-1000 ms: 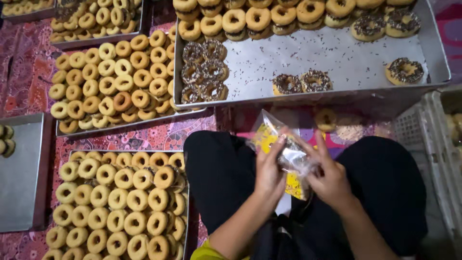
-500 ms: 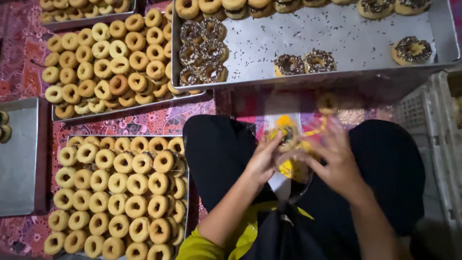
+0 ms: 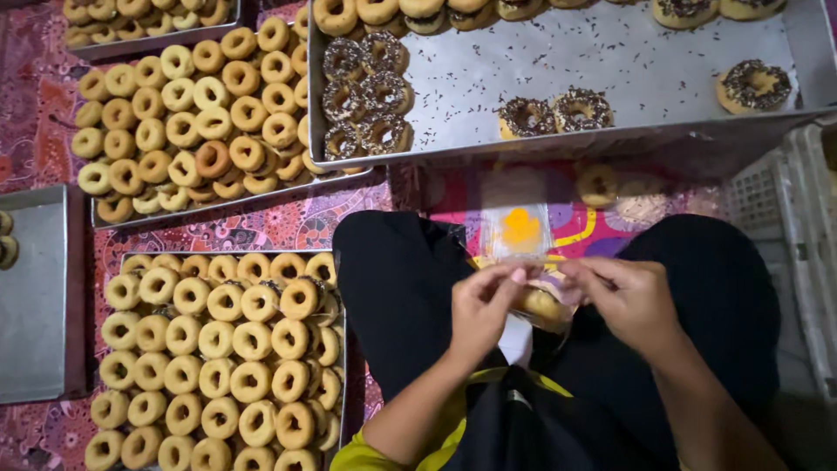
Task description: The person sits on the floor and repeatedly picks donuts from metal trays, places them into small plastic bags, and sets the filled bags aside. The person handles both plain and chocolate-sprinkled donuts.
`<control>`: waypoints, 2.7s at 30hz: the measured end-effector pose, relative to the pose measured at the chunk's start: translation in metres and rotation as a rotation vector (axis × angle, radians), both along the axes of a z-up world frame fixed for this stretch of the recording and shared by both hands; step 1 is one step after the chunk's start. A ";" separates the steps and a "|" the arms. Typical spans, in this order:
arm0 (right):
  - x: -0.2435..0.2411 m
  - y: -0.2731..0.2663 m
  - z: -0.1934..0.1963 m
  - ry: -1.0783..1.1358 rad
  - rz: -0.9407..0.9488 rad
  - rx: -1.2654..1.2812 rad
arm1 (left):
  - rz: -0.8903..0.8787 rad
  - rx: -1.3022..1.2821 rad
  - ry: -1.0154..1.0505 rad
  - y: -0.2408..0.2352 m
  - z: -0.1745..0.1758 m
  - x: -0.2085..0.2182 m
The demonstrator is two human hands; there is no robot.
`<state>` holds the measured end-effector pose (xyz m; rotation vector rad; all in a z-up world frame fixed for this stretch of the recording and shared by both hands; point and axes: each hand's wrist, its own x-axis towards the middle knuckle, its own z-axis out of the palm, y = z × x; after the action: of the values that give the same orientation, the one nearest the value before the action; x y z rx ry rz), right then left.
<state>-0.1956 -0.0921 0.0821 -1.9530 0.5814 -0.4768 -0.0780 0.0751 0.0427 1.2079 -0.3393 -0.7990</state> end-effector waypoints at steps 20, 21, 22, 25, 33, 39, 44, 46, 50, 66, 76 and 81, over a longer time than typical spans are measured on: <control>-0.024 0.003 -0.096 0.268 0.742 0.141 | -0.505 -0.189 -0.328 0.001 0.006 0.031; -0.025 0.019 -0.109 0.079 0.607 0.256 | -0.456 -0.235 0.158 -0.002 -0.004 0.029; -0.025 0.036 -0.113 -0.012 0.449 0.451 | -0.334 -0.314 0.229 -0.001 -0.011 0.020; 0.012 0.058 -0.101 -0.202 0.047 0.943 | 0.054 -0.353 0.192 0.004 -0.025 0.009; 0.112 0.059 -0.144 -0.289 0.205 0.473 | 0.594 0.337 -0.578 0.087 -0.050 0.061; 0.137 0.117 -0.220 0.193 0.177 0.964 | 0.561 0.563 -0.194 0.154 -0.097 0.061; 0.117 0.090 -0.248 0.139 0.207 1.074 | 0.221 0.620 0.022 0.139 -0.104 0.068; 0.104 0.038 -0.258 0.131 0.181 1.012 | -0.031 0.548 -0.022 0.106 -0.101 0.074; 0.066 -0.114 -0.271 0.032 -0.263 0.790 | -0.219 0.532 -0.457 0.030 -0.116 0.090; 0.230 -0.082 -0.322 0.682 0.714 -0.465 | -0.602 1.287 -1.009 -0.087 -0.268 0.130; 0.125 -0.053 -0.158 0.104 0.519 -0.486 | -0.156 -0.338 0.728 -0.061 -0.231 0.112; 0.103 -0.114 -0.085 -0.021 0.532 -0.282 | 0.212 -0.225 0.995 -0.062 -0.154 0.129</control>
<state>-0.0930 -0.2058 -0.0033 -2.2609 -0.0363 -0.2475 0.0507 0.0127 -0.1109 0.5142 0.4975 -1.0390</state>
